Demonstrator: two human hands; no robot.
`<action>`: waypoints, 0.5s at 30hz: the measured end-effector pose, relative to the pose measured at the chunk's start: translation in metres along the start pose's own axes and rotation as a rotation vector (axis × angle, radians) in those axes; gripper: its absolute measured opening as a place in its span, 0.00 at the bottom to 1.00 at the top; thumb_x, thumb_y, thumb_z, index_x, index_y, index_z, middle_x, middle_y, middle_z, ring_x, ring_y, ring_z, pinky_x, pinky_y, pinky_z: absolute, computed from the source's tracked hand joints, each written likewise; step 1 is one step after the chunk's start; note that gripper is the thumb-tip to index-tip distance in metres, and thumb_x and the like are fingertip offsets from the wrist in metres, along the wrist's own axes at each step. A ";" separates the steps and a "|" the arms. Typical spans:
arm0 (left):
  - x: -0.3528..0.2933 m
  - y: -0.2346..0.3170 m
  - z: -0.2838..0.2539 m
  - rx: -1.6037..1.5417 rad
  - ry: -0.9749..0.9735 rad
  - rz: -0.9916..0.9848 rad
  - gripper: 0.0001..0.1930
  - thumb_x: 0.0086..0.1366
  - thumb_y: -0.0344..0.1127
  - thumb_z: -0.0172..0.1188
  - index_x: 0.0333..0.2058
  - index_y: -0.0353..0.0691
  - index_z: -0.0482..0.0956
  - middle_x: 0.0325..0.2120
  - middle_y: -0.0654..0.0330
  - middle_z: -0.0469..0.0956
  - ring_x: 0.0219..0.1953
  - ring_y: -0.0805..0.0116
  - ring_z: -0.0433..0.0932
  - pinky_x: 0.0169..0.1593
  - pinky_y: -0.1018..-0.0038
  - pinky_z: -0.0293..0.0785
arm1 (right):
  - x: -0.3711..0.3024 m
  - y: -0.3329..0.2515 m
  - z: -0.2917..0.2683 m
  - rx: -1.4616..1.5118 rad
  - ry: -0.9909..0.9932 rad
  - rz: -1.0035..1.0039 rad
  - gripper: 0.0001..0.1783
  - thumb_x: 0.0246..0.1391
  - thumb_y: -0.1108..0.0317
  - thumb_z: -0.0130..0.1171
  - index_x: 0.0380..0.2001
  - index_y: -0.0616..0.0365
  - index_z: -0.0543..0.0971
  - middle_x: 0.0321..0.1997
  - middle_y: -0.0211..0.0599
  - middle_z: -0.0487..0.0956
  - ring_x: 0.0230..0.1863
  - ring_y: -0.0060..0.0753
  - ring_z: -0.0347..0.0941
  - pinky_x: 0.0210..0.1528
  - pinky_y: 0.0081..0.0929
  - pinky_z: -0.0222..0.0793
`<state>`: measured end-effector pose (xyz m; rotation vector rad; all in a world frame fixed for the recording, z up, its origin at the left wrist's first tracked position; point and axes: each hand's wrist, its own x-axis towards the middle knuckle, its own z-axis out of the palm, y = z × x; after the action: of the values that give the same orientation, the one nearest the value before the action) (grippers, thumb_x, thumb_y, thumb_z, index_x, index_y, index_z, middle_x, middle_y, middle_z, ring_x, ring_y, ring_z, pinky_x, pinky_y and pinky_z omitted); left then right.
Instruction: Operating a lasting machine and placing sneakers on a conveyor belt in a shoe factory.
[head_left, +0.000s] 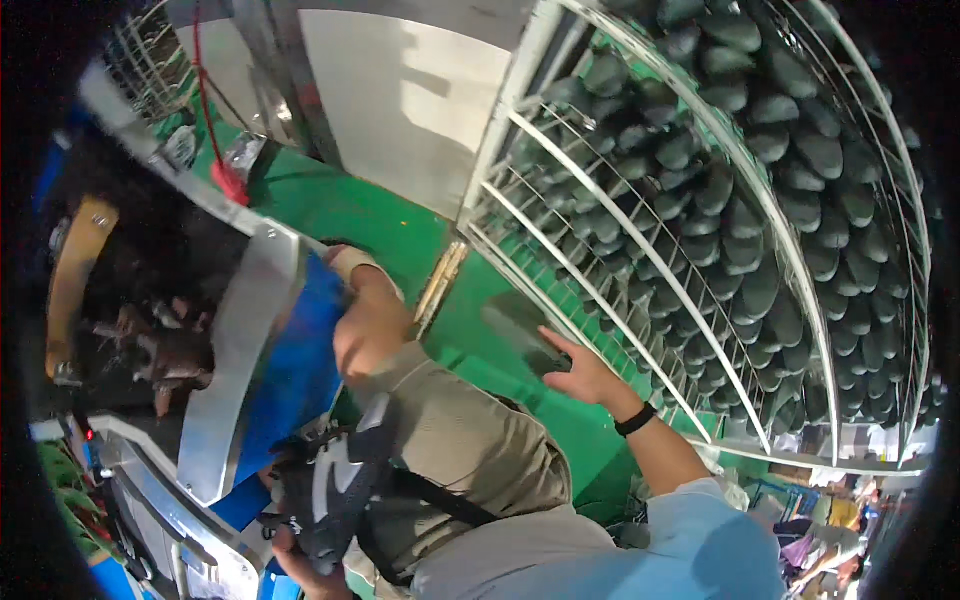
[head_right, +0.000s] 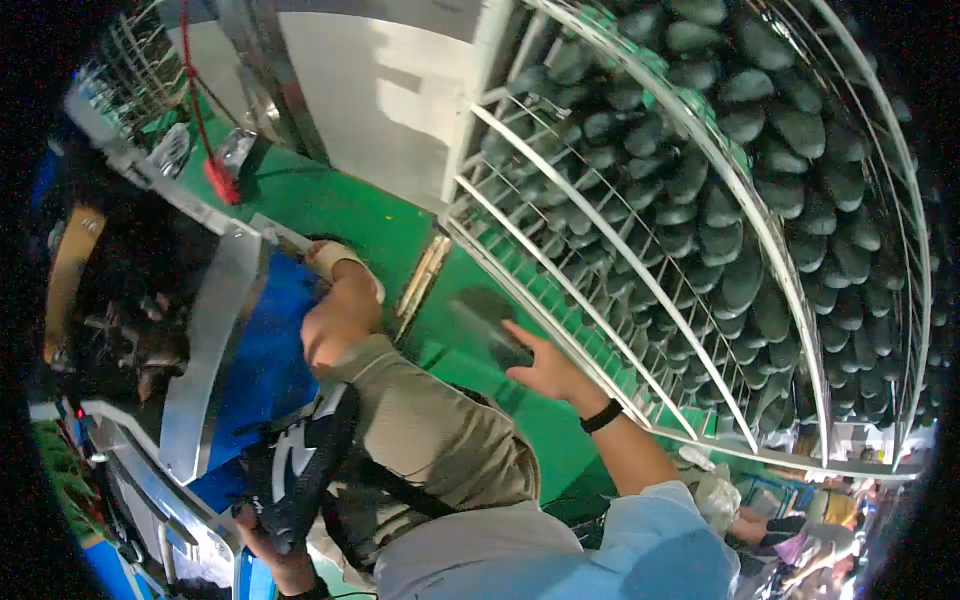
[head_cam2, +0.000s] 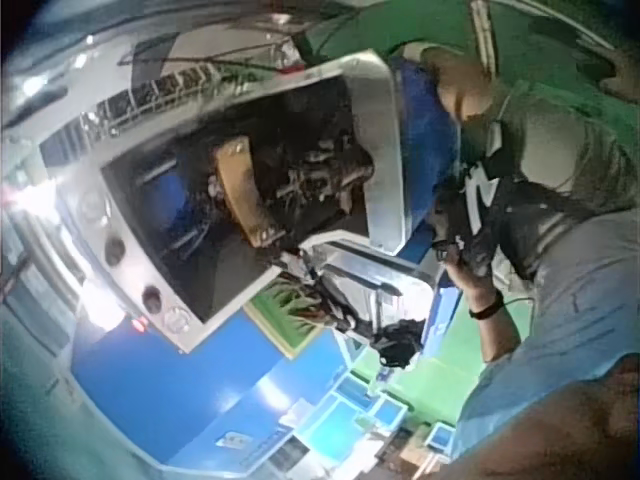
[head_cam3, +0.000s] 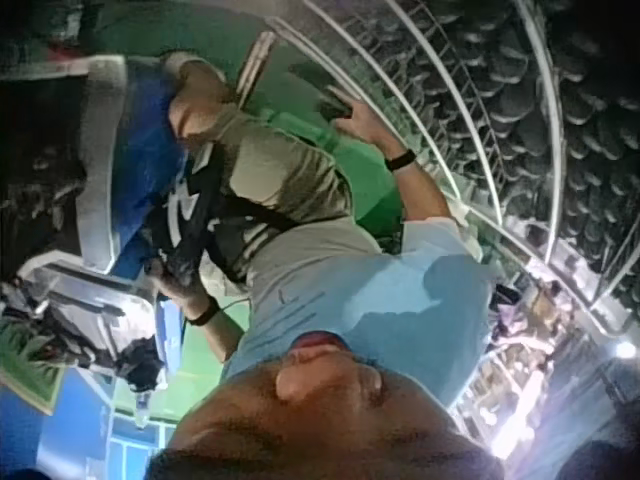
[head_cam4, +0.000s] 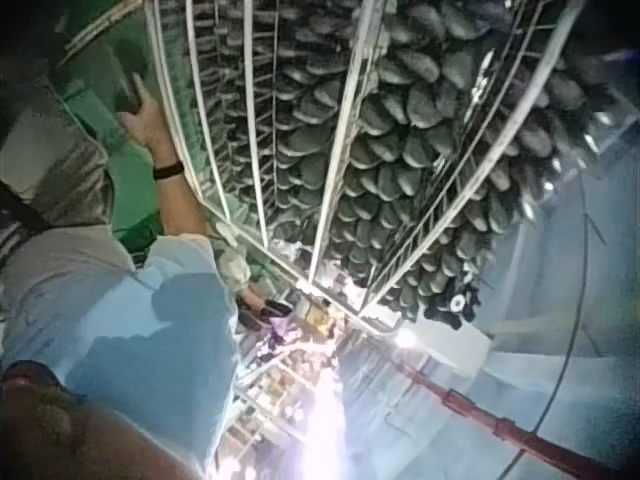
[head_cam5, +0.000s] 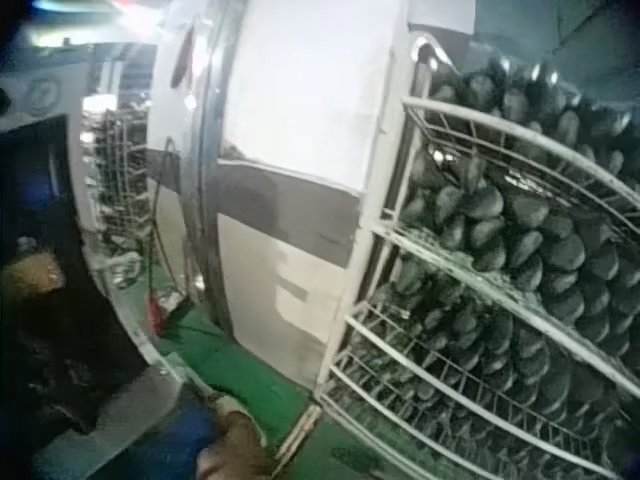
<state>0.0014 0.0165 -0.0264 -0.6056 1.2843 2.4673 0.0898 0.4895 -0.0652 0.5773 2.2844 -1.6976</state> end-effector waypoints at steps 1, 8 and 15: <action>0.004 0.003 -0.008 0.058 0.029 0.006 0.34 0.68 0.54 0.51 0.63 0.34 0.66 0.60 0.51 0.71 0.58 0.54 0.74 0.60 0.57 0.74 | -0.005 0.035 -0.002 -0.044 0.169 0.165 0.48 0.47 0.68 0.68 0.71 0.59 0.59 0.64 0.49 0.73 0.57 0.34 0.73 0.56 0.29 0.69; 0.012 0.029 0.042 0.238 -0.064 -0.047 0.33 0.71 0.56 0.47 0.65 0.37 0.64 0.61 0.51 0.70 0.59 0.56 0.73 0.61 0.60 0.73 | 0.052 0.221 -0.019 -0.157 1.012 0.591 0.45 0.55 0.69 0.60 0.72 0.59 0.49 0.65 0.70 0.63 0.59 0.69 0.67 0.60 0.53 0.67; 0.010 -0.021 0.098 0.457 -0.055 -0.126 0.37 0.66 0.58 0.57 0.67 0.45 0.63 0.61 0.57 0.71 0.56 0.56 0.75 0.59 0.59 0.74 | 0.112 0.345 -0.108 -0.468 1.310 0.548 0.33 0.53 0.60 0.65 0.57 0.68 0.70 0.54 0.62 0.75 0.55 0.60 0.73 0.56 0.50 0.69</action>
<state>-0.0204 0.1095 0.0039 -0.4767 1.6573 1.9771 0.1479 0.6972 -0.3757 2.3711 2.5802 -0.4040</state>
